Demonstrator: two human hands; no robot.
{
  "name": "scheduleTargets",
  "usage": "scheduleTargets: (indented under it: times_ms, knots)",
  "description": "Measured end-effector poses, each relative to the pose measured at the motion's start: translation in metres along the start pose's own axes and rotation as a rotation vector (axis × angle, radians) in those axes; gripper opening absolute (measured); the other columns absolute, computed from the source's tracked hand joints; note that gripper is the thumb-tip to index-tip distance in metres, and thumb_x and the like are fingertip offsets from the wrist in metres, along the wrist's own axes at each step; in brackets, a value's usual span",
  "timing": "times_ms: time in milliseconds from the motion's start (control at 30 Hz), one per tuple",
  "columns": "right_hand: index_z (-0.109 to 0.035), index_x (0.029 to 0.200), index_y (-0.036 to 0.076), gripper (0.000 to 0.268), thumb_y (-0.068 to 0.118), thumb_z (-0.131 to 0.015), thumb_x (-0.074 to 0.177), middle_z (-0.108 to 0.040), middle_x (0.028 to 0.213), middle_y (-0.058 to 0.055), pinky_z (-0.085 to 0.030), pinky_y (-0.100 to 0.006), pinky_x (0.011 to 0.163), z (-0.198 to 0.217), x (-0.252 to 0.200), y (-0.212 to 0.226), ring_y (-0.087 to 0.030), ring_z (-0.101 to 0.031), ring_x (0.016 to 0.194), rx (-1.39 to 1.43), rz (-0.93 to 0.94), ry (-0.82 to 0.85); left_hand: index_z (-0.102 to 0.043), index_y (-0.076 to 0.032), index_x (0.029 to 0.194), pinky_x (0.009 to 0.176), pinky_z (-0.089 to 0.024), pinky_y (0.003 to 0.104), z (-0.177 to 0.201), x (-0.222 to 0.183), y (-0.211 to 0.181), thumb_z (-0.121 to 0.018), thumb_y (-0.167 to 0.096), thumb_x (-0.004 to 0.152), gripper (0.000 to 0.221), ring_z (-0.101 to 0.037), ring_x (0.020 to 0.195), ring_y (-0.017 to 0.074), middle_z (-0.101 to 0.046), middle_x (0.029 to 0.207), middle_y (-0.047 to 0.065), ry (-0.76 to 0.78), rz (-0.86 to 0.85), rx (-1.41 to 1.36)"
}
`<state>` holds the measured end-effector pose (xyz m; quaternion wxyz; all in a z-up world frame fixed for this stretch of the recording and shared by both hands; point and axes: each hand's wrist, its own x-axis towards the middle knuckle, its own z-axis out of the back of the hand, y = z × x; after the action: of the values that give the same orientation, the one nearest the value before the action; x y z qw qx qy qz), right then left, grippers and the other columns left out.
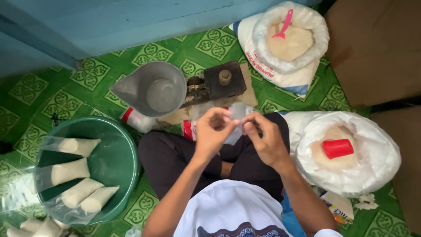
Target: Manually portioning white powder from a large bulk sack into smaller plastic bags using a scoop and a scale.
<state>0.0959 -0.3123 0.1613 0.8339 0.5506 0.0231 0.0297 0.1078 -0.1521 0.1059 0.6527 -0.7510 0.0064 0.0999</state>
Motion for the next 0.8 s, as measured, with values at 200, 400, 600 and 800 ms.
scheduleTargets:
  times_ms: [200,400,600,800]
  knots:
    - [-0.064,0.08,0.014,0.028,0.04,-0.073,0.087,-0.066,0.064,-0.006,-0.05,-0.03,0.059,-0.009,0.022,-0.06,-0.018,-0.066,0.063,-0.1,-0.178,0.039,-0.072,-0.014,0.09,0.068,-0.058,0.026,-0.022,0.009,0.002,-0.082,-0.016,0.073,0.02,-0.07,0.069,0.0139,-0.071,0.073,0.003,0.124,0.002,0.198]
    - [-0.067,0.074,0.015,0.025,0.033,-0.071,0.091,-0.067,0.057,-0.002,-0.045,-0.025,0.056,0.028,0.038,-0.039,-0.011,-0.057,0.054,-0.124,-0.182,0.039,-0.071,-0.008,0.093,0.065,-0.055,0.024,-0.001,0.039,0.015,-0.089,-0.007,0.06,0.037,-0.063,0.065,0.0079,-0.066,0.07,0.0,0.184,0.08,0.059]
    - [-0.067,0.073,0.014,0.016,0.029,-0.073,0.076,-0.071,0.065,-0.006,-0.052,-0.041,0.064,0.053,0.038,-0.01,-0.03,-0.07,0.07,-0.647,-0.21,0.272,-0.066,-0.016,0.056,0.059,-0.049,0.023,-0.006,0.031,-0.008,-0.078,-0.002,0.069,0.022,-0.056,0.063,0.0119,-0.061,0.077,-0.001,0.247,-0.274,0.39]
    - [-0.06,0.086,0.018,0.014,0.014,-0.07,0.078,-0.067,0.09,-0.004,-0.056,-0.046,0.063,0.063,0.033,-0.026,-0.032,-0.069,0.081,-0.684,0.113,0.252,-0.077,-0.015,0.09,0.075,-0.057,0.041,-0.026,0.022,-0.03,-0.068,-0.002,0.08,0.018,-0.067,0.09,0.0299,-0.056,0.1,0.002,0.311,-0.35,0.902]
